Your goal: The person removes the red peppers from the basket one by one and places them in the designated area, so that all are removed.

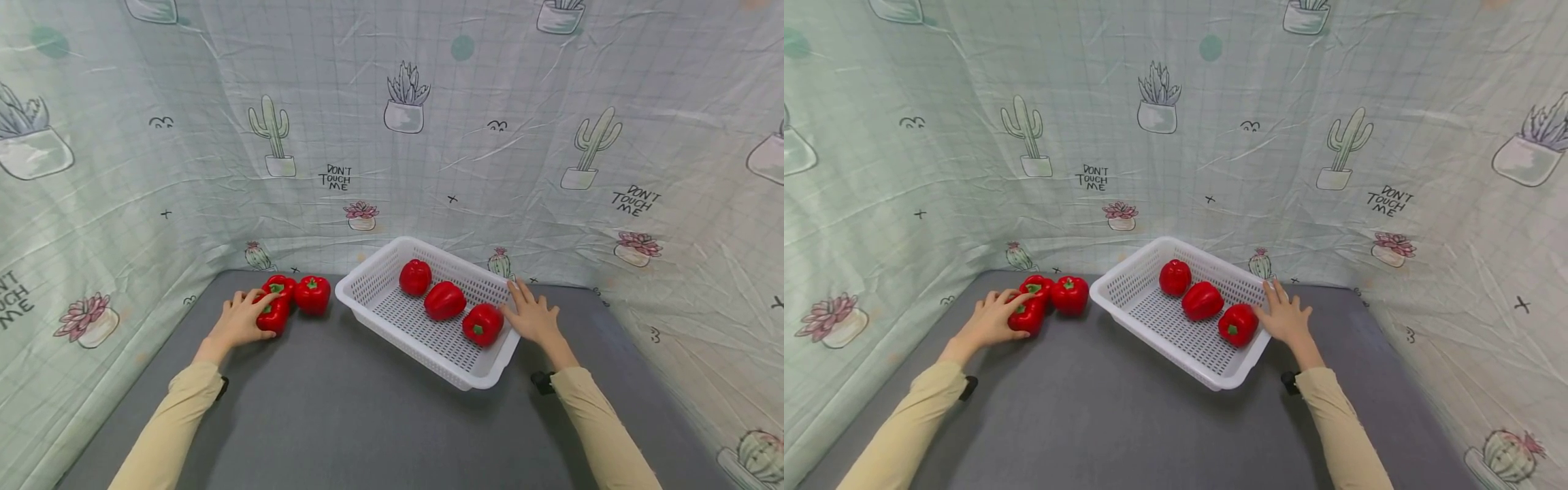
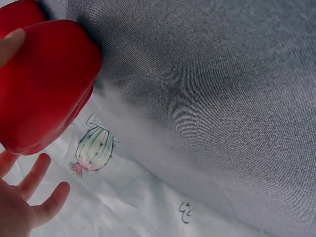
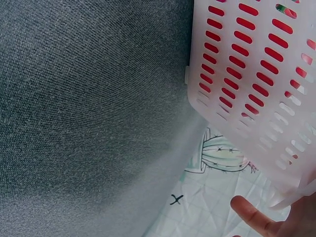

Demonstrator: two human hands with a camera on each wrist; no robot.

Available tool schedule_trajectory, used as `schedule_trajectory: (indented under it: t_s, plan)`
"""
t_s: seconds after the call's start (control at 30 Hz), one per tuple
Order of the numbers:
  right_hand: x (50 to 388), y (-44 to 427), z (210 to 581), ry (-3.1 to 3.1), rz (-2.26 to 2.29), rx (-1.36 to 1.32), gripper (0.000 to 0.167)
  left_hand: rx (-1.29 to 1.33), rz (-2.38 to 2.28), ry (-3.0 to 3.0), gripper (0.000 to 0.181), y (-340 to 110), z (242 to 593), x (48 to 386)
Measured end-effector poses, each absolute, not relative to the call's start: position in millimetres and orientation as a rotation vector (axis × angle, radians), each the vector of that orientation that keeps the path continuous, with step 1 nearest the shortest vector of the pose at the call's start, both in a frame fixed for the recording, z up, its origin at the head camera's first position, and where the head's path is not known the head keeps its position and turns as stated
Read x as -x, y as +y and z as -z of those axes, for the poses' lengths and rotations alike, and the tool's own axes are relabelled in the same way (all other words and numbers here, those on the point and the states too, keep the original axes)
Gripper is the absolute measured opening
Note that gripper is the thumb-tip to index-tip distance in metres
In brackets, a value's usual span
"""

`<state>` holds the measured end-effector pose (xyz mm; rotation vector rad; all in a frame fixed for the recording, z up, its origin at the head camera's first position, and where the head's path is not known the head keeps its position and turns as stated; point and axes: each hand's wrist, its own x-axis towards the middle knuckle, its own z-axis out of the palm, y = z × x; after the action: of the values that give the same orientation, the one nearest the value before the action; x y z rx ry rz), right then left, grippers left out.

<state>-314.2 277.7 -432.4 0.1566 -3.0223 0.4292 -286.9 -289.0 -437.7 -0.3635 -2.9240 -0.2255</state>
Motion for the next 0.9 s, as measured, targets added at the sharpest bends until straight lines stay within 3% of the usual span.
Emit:
schedule_trajectory:
  t_s: [0.9]
  plan:
    - [311.4,272.0,429.1,-3.052,-0.38,-0.099,0.064,0.377,0.251,-2.807,0.079,-291.6,436.0,275.7]
